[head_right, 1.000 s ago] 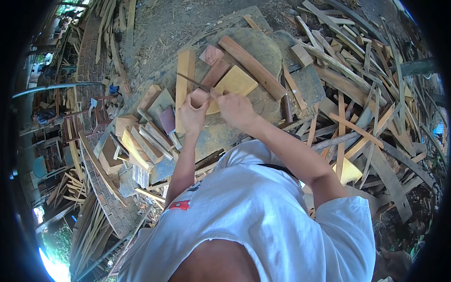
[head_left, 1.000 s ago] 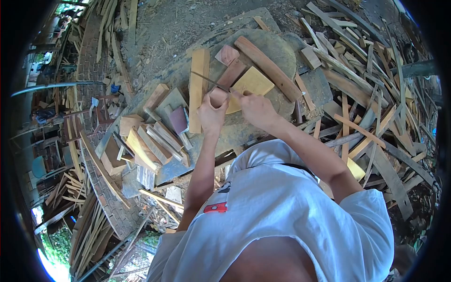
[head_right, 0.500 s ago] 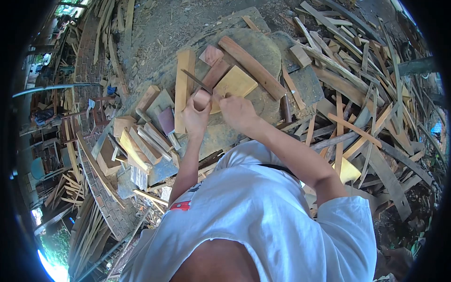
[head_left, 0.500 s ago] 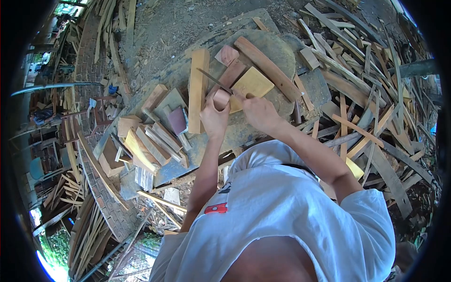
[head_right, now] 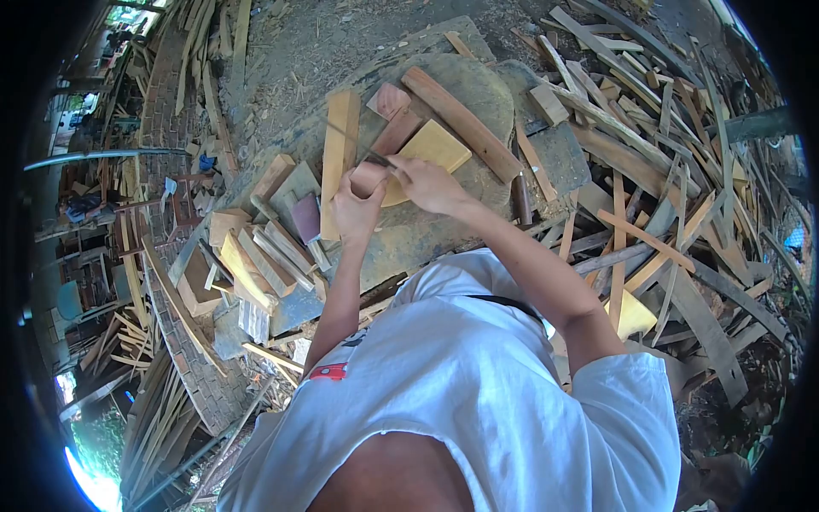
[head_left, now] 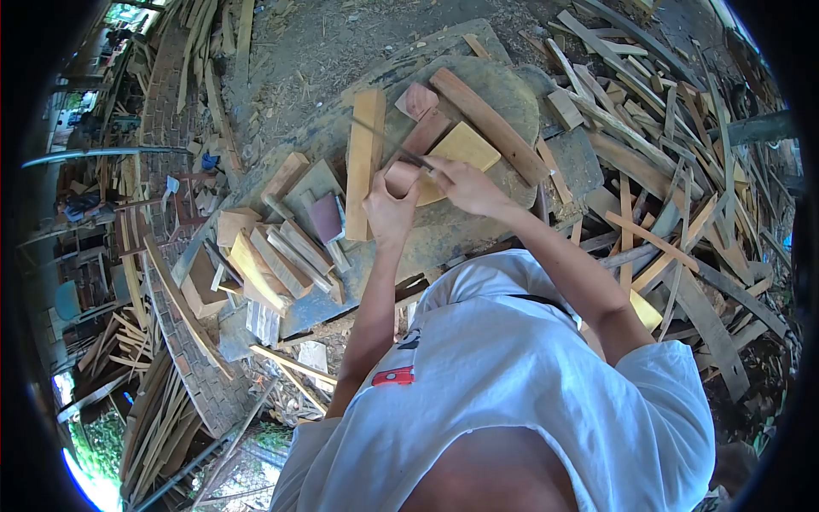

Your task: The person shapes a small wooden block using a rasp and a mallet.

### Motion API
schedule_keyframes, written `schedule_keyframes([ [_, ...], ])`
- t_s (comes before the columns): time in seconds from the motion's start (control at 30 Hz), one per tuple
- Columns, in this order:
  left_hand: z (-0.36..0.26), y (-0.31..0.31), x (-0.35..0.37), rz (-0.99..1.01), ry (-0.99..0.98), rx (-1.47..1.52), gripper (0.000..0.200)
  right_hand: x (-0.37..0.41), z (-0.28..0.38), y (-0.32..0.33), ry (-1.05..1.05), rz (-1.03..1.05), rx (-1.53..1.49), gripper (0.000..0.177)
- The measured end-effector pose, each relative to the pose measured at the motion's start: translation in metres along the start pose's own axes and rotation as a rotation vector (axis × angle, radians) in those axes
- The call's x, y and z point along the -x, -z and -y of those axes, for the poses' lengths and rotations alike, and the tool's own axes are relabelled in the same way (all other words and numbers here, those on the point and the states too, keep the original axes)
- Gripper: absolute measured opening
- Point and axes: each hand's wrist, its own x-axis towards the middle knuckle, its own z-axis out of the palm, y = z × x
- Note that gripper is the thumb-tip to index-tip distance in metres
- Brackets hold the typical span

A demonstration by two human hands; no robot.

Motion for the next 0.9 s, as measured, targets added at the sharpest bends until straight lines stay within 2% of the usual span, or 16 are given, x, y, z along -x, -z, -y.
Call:
schedule_keyframes([
  [0.03, 0.001, 0.000, -0.002, 0.002, -0.003, 0.000, 0.051, 0.000, -0.003, 0.004, -0.090, 0.075, -0.190, 0.038],
  [0.07, 0.002, 0.000, -0.004, 0.063, 0.061, -0.013, 0.055, 0.002, -0.010, 0.004, -0.093, 0.072, -0.190, 0.038],
  [0.13, 0.004, -0.005, -0.006, 0.129, 0.120, -0.025, 0.060, 0.007, -0.019, 0.003, 0.049, -0.125, 0.008, 0.035],
  [0.17, 0.006, -0.009, -0.005, 0.150, 0.094, -0.019, 0.059, 0.012, -0.023, 0.001, 0.042, -0.129, 0.006, 0.035],
  [0.23, 0.013, -0.019, -0.003, 0.180, 0.071, -0.018, 0.058, 0.028, -0.012, 0.003, 0.033, -0.150, 0.313, 0.030],
  [0.27, 0.016, -0.026, -0.006, 0.132, -0.016, -0.103, 0.057, 0.035, -0.005, 0.005, 0.026, -0.153, 0.311, 0.030],
  [0.3, 0.014, -0.029, -0.009, 0.081, -0.105, -0.186, 0.056, 0.041, 0.002, 0.008, 0.056, -0.120, 0.463, 0.026],
  [0.33, 0.012, -0.029, -0.011, 0.083, -0.108, -0.182, 0.056, 0.044, 0.007, 0.010, 0.087, -0.085, 0.617, 0.022],
  [0.43, 0.002, -0.020, -0.011, 0.224, -0.059, -0.229, 0.050, 0.043, 0.012, 0.008, 0.086, -0.080, 0.686, 0.017],
  [0.53, -0.008, -0.017, -0.004, 0.130, -0.024, -0.156, 0.046, 0.029, -0.001, 0.004, 0.041, -0.055, 0.715, 0.013],
  [0.7, 0.001, -0.018, -0.003, 0.048, -0.111, -0.115, 0.042, 0.041, 0.004, 0.005, 0.080, -0.052, 0.699, 0.014],
  [0.8, -0.005, -0.016, -0.004, 0.112, -0.064, -0.139, 0.053, 0.031, -0.004, 0.001, 0.071, -0.054, 0.701, 0.016],
  [0.9, 0.001, -0.019, -0.006, 0.102, -0.110, -0.112, 0.050, 0.032, -0.004, 0.001, 0.087, -0.080, 0.702, 0.018],
])
